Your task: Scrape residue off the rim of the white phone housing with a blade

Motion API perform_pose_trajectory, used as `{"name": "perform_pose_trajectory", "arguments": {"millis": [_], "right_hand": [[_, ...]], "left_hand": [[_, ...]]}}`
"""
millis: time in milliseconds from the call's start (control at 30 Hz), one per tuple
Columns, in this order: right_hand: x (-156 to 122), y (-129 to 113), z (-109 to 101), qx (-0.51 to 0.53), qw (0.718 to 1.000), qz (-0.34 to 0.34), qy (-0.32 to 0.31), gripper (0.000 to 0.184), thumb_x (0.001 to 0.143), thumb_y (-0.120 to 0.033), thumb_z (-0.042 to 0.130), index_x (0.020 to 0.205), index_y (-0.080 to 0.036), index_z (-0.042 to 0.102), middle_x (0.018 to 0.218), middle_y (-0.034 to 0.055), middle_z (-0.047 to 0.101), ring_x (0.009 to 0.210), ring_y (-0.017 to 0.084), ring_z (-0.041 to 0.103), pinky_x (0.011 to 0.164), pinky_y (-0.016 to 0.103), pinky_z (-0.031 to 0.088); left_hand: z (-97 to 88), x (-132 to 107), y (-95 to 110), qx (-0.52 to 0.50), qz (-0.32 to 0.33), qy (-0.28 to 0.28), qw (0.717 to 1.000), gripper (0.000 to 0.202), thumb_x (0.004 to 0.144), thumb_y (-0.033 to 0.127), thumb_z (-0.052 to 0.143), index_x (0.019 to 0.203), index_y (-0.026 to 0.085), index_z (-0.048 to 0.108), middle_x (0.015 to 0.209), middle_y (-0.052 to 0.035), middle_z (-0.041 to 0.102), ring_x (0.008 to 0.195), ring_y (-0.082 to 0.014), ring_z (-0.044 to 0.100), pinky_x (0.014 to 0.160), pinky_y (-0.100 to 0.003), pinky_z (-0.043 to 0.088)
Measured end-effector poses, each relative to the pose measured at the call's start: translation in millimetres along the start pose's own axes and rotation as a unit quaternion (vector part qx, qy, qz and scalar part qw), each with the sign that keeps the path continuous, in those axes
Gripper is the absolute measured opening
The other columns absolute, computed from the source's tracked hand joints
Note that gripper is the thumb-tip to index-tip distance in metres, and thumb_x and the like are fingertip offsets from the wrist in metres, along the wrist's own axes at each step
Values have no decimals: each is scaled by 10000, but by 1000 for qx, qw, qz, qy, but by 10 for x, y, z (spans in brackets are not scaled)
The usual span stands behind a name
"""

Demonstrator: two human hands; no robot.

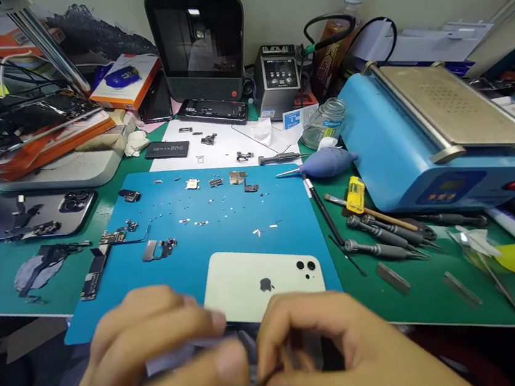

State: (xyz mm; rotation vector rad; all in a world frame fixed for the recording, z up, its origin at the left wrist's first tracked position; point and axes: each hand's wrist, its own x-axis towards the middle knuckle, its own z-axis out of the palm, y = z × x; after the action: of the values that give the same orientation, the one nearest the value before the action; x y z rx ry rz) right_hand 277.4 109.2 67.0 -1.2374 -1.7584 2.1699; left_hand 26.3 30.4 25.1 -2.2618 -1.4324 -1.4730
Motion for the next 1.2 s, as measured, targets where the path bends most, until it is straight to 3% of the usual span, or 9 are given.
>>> {"name": "perform_pose_trajectory", "arguments": {"millis": [67,133,200,267,433,600,800,1200], "right_hand": [[80,-71,-67,-113,977,-126,132,193,1028,-495,808,977,-310,790,985,-7,762,961,181,716,860,287,553],[213,-164,-96,-247,905,-241,250,28,1046,-375,795,1027,-355,791,1066,-39,801,1015,160,751,882,254,571],[377,-245,-76,-341,841,-301,294,60,1065,-290,767,1052,-349,773,1051,-60,806,979,138,757,858,242,577],[536,-285,-31,-378,818,-324,288,78,1101,-256,715,1074,-319,751,1014,-61,801,935,130,752,854,253,585],[749,-245,8,-411,810,-320,269,75,1132,-225,674,1132,-269,734,1030,-31,794,942,133,745,834,283,588],[738,-245,-35,-424,818,-306,240,120,1136,-214,648,1173,-271,746,1081,-8,791,974,148,744,835,299,597],[764,-241,-11,-446,809,-305,233,95,1118,-196,658,1115,-263,725,1039,-19,764,955,132,719,819,286,570],[783,-223,-4,-457,817,-275,218,88,1134,-252,637,1126,-290,716,1062,-31,772,955,160,734,822,332,559]], "left_hand": [[-53,84,-169,36,-59,-50,996,167,1140,219,649,1300,225,695,1158,-12,814,1175,-160,662,1111,-288,532],[-58,92,-284,78,-103,-95,987,328,1156,358,657,1421,167,623,1256,-66,803,1283,-197,601,1180,-309,456],[-7,41,-328,115,-94,-135,980,519,1148,558,634,1476,158,598,1344,-86,802,1326,-238,568,1158,-357,427],[78,-23,-323,139,-82,-132,978,607,1128,673,602,1462,166,607,1358,-91,822,1313,-267,578,1098,-412,418],[205,-84,-318,134,-96,-68,984,523,1144,703,547,1263,201,635,1193,-77,883,1200,-260,647,983,-454,398],[122,-118,-390,126,-71,-123,982,498,1079,713,681,1276,256,646,1282,-34,866,1255,-248,630,973,-452,370],[83,-151,-367,116,-98,-128,980,300,1055,497,785,1202,275,645,1293,-35,850,1279,-248,632,1006,-450,368],[24,-135,-397,123,-85,-158,976,316,1034,529,775,1190,289,642,1306,-11,841,1241,-268,614,976,-472,361]]}}
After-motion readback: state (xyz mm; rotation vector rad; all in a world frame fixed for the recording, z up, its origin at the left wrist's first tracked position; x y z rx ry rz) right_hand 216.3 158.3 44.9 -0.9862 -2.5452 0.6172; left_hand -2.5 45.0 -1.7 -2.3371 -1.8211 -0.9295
